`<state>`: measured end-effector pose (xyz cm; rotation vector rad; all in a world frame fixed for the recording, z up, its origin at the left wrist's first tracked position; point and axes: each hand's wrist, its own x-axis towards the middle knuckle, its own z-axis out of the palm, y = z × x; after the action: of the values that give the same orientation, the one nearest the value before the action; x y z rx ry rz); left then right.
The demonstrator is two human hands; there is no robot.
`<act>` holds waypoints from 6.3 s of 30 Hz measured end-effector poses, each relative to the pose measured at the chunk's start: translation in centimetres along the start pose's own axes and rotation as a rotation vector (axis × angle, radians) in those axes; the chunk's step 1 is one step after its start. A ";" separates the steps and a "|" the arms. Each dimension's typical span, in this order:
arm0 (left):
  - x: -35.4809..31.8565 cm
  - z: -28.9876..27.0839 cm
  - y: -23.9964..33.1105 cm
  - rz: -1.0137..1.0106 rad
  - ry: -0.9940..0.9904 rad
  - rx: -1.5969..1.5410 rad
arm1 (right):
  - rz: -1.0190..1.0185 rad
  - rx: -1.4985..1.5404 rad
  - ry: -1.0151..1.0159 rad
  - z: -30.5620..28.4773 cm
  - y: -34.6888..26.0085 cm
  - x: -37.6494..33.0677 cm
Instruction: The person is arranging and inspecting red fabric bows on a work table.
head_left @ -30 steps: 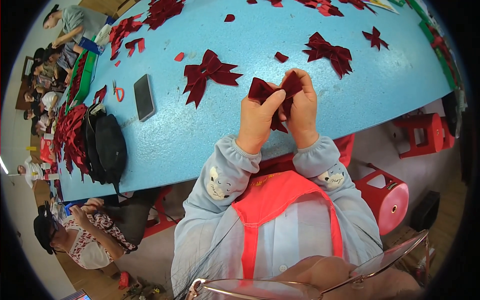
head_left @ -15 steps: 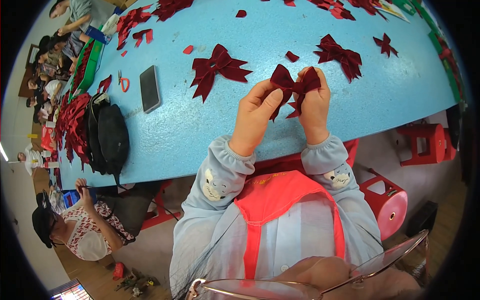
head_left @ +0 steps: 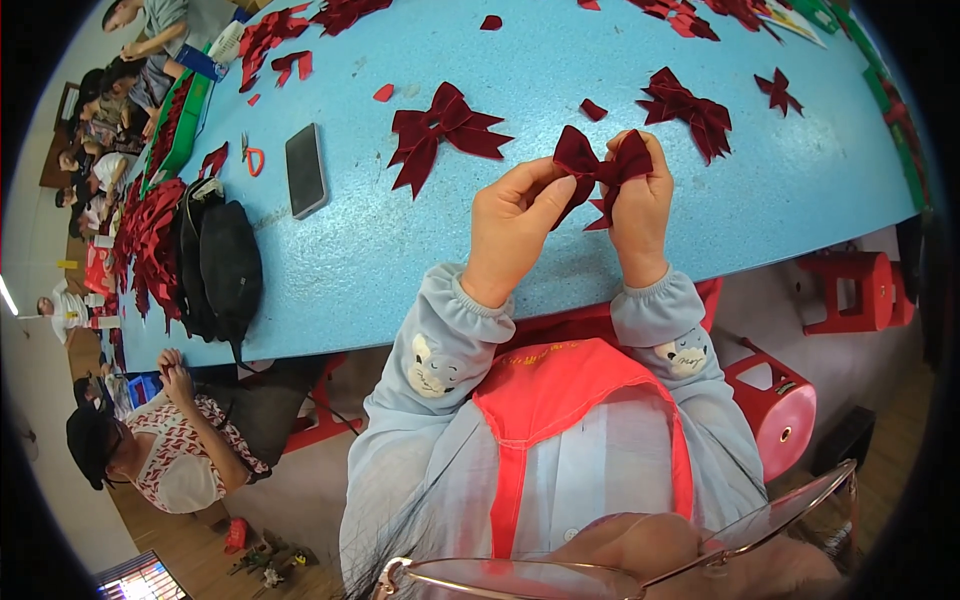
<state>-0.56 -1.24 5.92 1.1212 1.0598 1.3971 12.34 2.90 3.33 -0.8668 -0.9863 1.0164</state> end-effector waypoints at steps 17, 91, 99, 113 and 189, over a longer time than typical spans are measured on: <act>-0.1 -1.5 0.9 -0.151 -0.244 -0.251 | -0.266 -0.191 -0.311 -0.3 -1.0 -1.2; 2.0 -1.3 -4.4 -0.160 -0.002 0.133 | -0.498 -0.761 -0.300 -0.7 1.4 -1.2; 1.3 0.9 -4.0 0.126 0.028 0.059 | -0.106 -0.282 -0.192 -1.1 0.0 -1.4; 0.7 6.0 -1.0 -0.070 0.149 -0.475 | -0.098 0.042 0.094 -1.5 -2.7 -1.0; 0.2 6.0 -1.1 0.080 -0.168 -0.605 | -0.035 -0.077 0.033 -2.3 -3.4 -1.4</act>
<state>5.55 -0.66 5.93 0.8154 0.4241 1.5155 15.07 0.26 5.33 -0.9239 -1.0146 0.9369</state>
